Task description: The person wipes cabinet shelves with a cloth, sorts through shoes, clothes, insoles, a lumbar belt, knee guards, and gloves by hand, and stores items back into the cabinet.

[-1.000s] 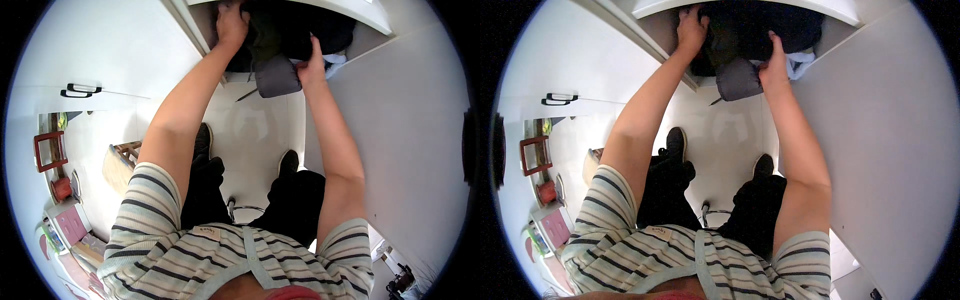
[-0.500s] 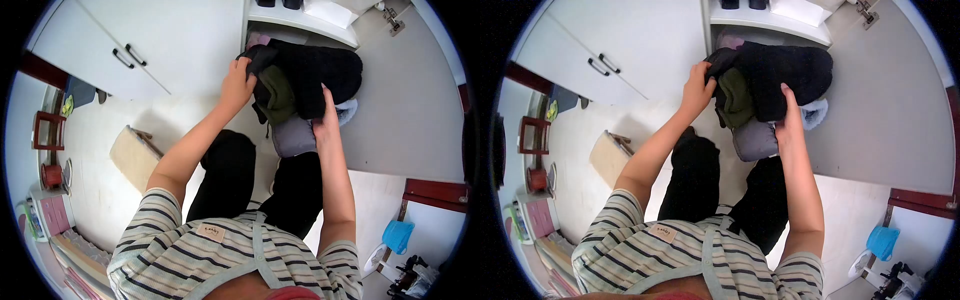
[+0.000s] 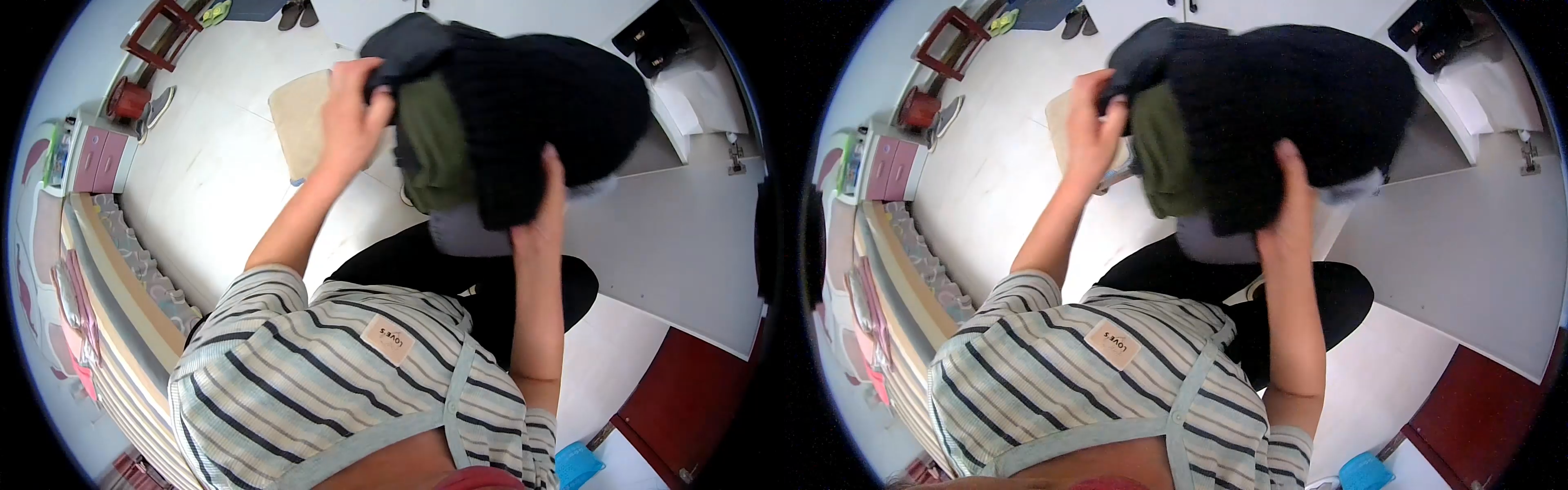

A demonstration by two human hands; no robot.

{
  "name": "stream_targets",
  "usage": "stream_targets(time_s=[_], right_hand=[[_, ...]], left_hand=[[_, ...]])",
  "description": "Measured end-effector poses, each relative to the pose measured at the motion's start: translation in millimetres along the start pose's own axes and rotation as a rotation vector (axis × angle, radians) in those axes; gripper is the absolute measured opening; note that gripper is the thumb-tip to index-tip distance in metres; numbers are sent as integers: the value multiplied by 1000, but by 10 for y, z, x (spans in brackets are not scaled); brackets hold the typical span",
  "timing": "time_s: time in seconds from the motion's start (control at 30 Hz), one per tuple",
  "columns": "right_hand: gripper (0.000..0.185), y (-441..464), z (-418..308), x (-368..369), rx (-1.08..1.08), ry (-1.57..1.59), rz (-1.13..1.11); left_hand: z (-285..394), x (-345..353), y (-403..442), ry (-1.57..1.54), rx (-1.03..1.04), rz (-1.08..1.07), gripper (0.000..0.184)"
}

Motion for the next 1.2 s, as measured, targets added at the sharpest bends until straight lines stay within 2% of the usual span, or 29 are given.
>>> stream_targets(time_s=[0.1,0.2,0.27,0.33,0.43,0.47,0.53,0.6,0.67,0.7,0.8,0.87,0.93,0.97,1.0,1.03,1.07,1.13,1.2], right_hand=[[65,171,566,360,151,24,-220],[57,258,1115,814,319,23,-384],[56,329,1456,1100,224,46,-548],[61,323,1708,1358,299,33,-663],[63,568,2204,1517,333,-39,-705],[64,657,2407,1497,393,-29,-675],[64,746,2760,1348,558,-55,-575],[60,1101,3277,898,565,-398,-416],[54,1403,3584,433,495,-759,-298],[49,1423,3600,433,329,-809,-286],[45,1589,3632,426,405,-851,-435],[45,1587,3623,434,411,-838,-470],[41,1654,3679,447,13,-1166,-429],[41,1673,3725,420,15,-1162,-428],[42,1622,3629,496,-109,-1215,-433],[43,1580,3547,567,-237,-1265,-439],[43,1546,3488,627,-240,-1264,-439],[45,1515,3438,624,90,-1129,-442],[47,1470,3458,636,-85,-979,-481]], left_hand=[[-398,-581,-53,104,-127,86,29],[-913,-1133,-148,204,-213,195,27],[-1103,-1465,-189,132,-289,284,26],[-1226,-1752,-189,191,-244,389,27],[-1398,-1976,-181,482,-159,459,27],[-1512,-2002,-215,727,-170,394,31],[-1802,-1857,-330,862,-199,305,30],[-2126,-1690,-519,918,-302,197,26],[-2211,-1522,-689,855,-385,142,23],[-2147,-1459,-727,845,-410,126,23],[-1990,-1368,-758,838,-475,115,25],[-1799,-1387,-624,846,-330,212,27],[-1721,-1344,-502,886,-289,249,31],[-1722,-1293,-429,897,-215,252,31],[-1732,-1230,-353,906,-142,256,30],[-1782,-1107,-252,898,-134,144,29],[-1869,-979,-136,888,-126,33,28],[-2384,-603,-125,858,-165,-373,30],[-2975,-480,-189,743,-209,-276,32]])
Point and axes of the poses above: each hand's wrist, its own y-axis towards the middle knuckle, its own x-axis out of the palm, z = x × y, the point moved 3 cm from there along y, towards the middle knuckle, and after that the axes turned 8 degrees about y, right-handed, at the moved point
